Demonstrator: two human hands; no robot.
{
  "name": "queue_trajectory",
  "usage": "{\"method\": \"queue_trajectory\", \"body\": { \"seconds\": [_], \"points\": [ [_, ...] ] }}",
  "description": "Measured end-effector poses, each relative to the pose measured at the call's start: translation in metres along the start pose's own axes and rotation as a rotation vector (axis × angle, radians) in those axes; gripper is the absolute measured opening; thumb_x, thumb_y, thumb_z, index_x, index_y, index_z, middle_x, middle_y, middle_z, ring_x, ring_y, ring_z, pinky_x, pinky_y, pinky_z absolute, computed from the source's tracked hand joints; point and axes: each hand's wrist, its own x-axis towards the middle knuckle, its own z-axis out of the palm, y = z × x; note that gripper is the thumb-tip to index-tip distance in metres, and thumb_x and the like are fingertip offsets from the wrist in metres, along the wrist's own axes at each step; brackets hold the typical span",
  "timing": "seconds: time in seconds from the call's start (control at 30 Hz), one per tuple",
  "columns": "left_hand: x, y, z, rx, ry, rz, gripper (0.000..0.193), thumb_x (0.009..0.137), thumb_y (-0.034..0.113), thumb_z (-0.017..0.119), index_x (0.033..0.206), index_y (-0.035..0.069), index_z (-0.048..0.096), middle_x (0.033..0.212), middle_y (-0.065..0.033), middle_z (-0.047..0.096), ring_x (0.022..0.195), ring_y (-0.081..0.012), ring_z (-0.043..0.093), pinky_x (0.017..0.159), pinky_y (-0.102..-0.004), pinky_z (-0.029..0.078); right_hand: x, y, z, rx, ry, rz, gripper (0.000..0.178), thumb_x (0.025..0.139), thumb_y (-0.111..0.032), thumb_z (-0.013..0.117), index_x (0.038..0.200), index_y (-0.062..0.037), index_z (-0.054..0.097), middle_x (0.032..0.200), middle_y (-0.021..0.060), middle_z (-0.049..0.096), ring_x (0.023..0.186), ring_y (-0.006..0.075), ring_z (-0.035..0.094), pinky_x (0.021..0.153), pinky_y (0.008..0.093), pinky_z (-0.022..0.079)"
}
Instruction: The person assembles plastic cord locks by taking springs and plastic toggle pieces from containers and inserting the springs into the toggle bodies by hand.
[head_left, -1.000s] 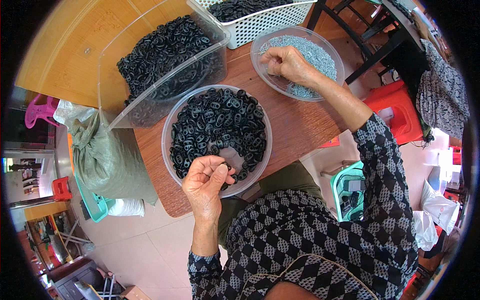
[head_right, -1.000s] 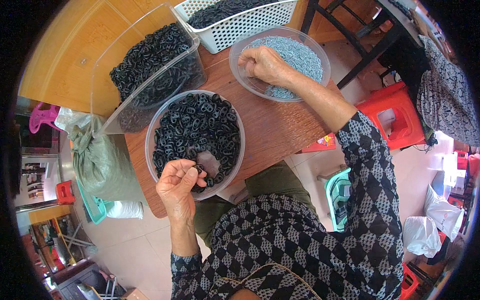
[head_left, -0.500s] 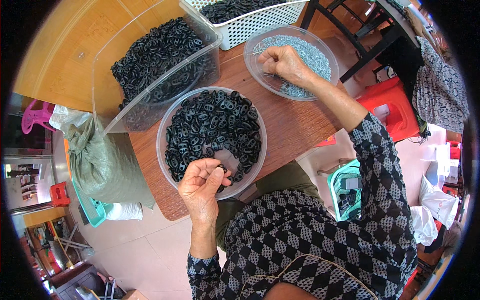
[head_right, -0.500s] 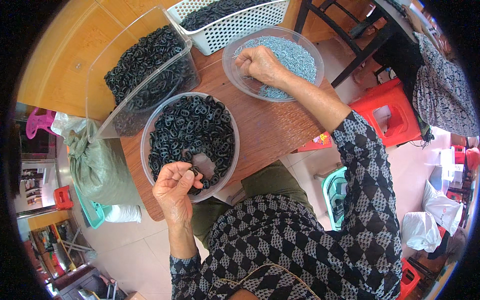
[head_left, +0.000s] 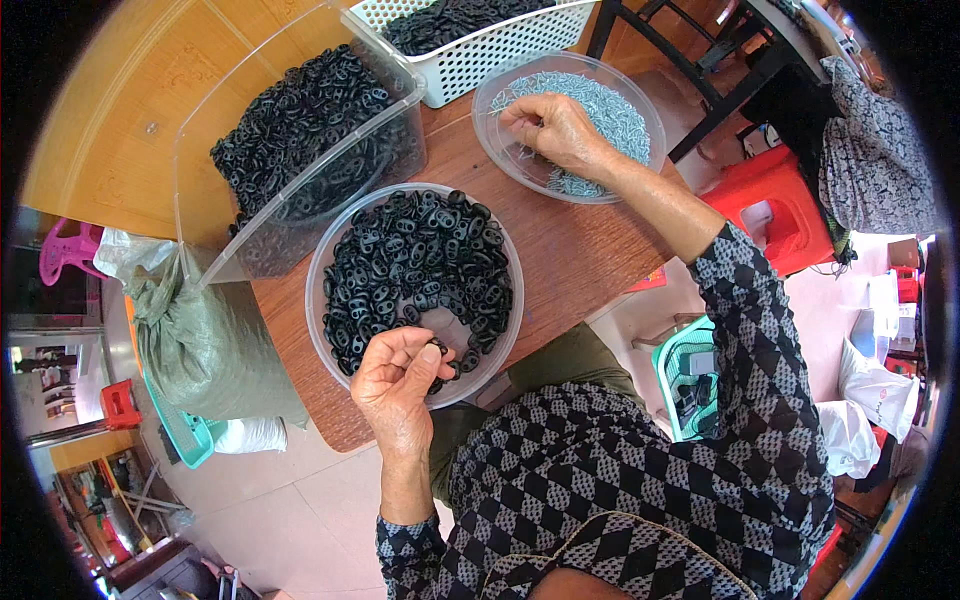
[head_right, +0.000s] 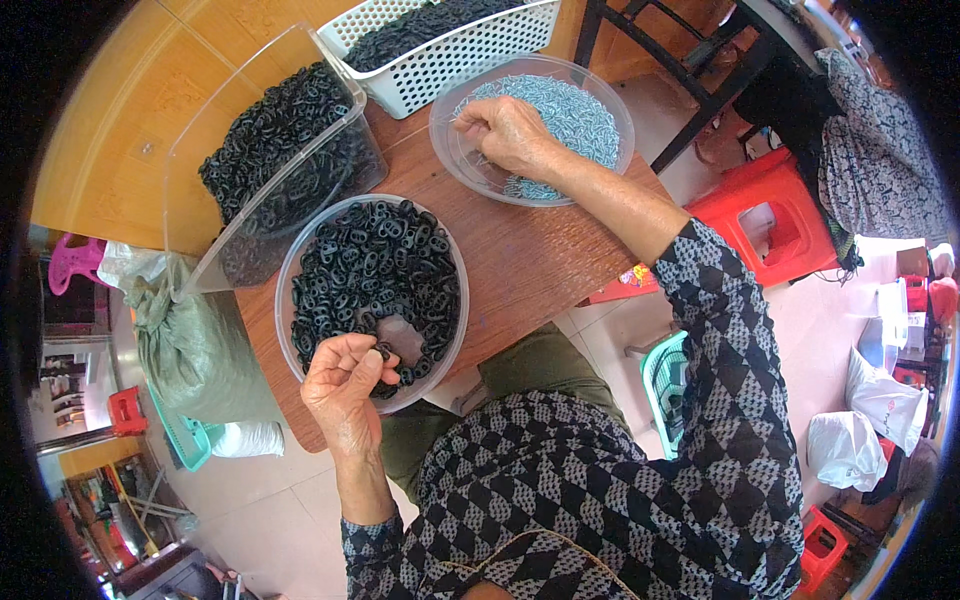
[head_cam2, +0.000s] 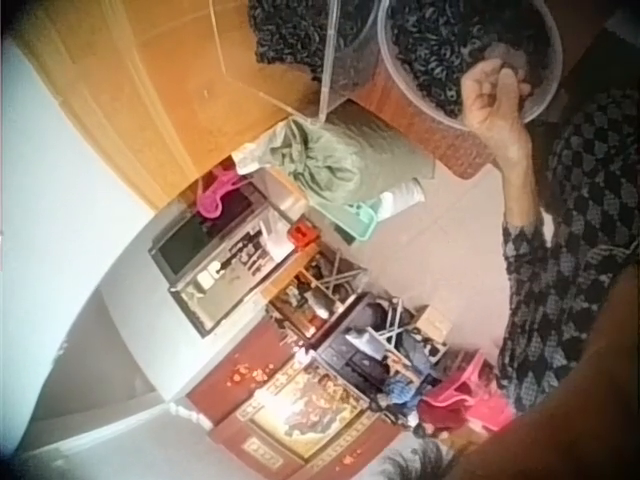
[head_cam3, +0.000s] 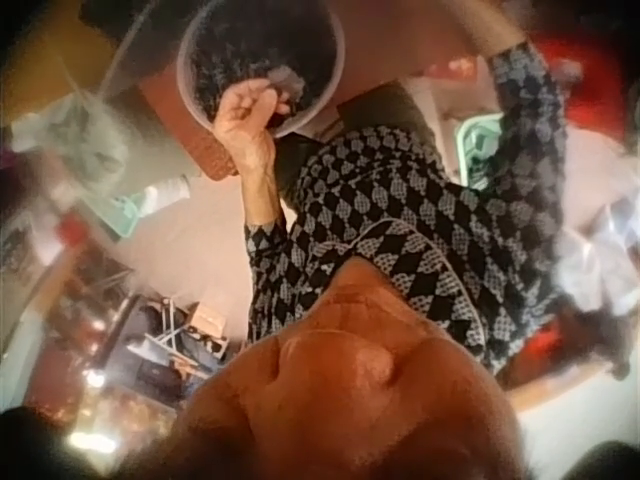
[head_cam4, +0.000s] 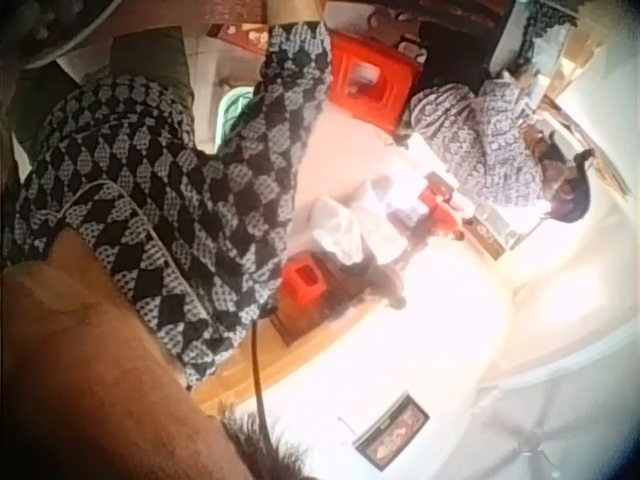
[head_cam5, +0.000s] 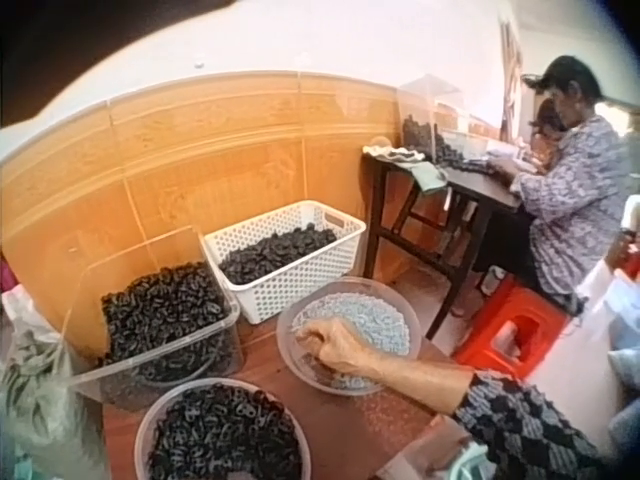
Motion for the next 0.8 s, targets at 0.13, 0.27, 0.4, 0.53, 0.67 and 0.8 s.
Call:
{"method": "queue_trajectory", "body": {
  "seconds": [0.13,0.27,0.4,0.53,0.67,0.8],
  "points": [
    [-0.001,-0.001,0.001,-0.006,-0.012,0.011,0.014,0.083,-0.002,0.065,0.096,-0.004,0.059,0.083,-0.0105,0.065,0.068,-0.0165,0.065,0.059,-0.0236,0.053,-0.002,0.001,-0.007,-0.165,-0.010,-0.079,0.013,0.077,-0.006,0.064,0.088,-0.0019,0.068,0.084,0.0126,0.067,0.080,0.0260,0.064,0.072,0.0364,0.050],
    [-0.002,0.001,0.003,0.001,-0.008,0.009,0.014,0.082,-0.002,0.065,0.095,-0.004,0.059,0.083,-0.0107,0.065,0.068,-0.0166,0.065,0.058,-0.0237,0.053,-0.003,0.002,-0.004,-0.338,-0.092,-0.166,0.010,0.075,-0.009,0.067,0.084,-0.0029,0.068,0.085,0.0113,0.066,0.085,0.0293,0.060,0.077,0.0401,0.047],
    [-0.003,0.001,0.003,0.012,0.004,-0.004,0.014,0.082,-0.002,0.065,0.095,-0.005,0.059,0.081,-0.0105,0.065,0.067,-0.0165,0.064,0.058,-0.0237,0.053,0.001,0.001,0.004,-0.378,-0.091,-0.255,0.005,0.069,-0.009,0.062,0.071,-0.0043,0.064,0.073,0.0165,0.063,0.076,0.0376,0.059,0.069,0.0456,0.046],
    [-0.003,0.001,0.006,0.021,0.002,0.002,0.014,0.083,-0.002,0.065,0.095,-0.004,0.059,0.081,-0.0101,0.065,0.066,-0.0161,0.064,0.058,-0.0239,0.053,0.004,0.003,0.008,-0.430,-0.106,-0.273,0.005,0.065,-0.008,0.064,0.066,-0.0035,0.062,0.071,0.0169,0.063,0.075,0.0382,0.058,0.065,0.0468,0.047],
    [-0.004,0.001,0.006,0.021,0.005,0.002,0.013,0.082,-0.004,0.064,0.094,-0.004,0.059,0.081,-0.0098,0.064,0.066,-0.0165,0.064,0.056,-0.0242,0.053,0.005,0.003,0.011,-0.393,-0.091,-0.308,0.004,0.064,-0.007,0.063,0.065,-0.0032,0.061,0.070,0.0170,0.062,0.075,0.0381,0.058,0.063,0.0471,0.047],
    [-0.004,0.000,0.006,0.013,0.009,-0.005,0.013,0.081,-0.005,0.064,0.093,-0.005,0.059,0.081,-0.0101,0.064,0.067,-0.0175,0.064,0.053,-0.0242,0.052,0.008,0.001,0.013,-0.423,-0.154,-0.277,0.002,0.064,-0.004,0.060,0.064,-0.0019,0.060,0.071,0.0183,0.062,0.074,0.0388,0.058,0.064,0.0469,0.047]
  ]
}}
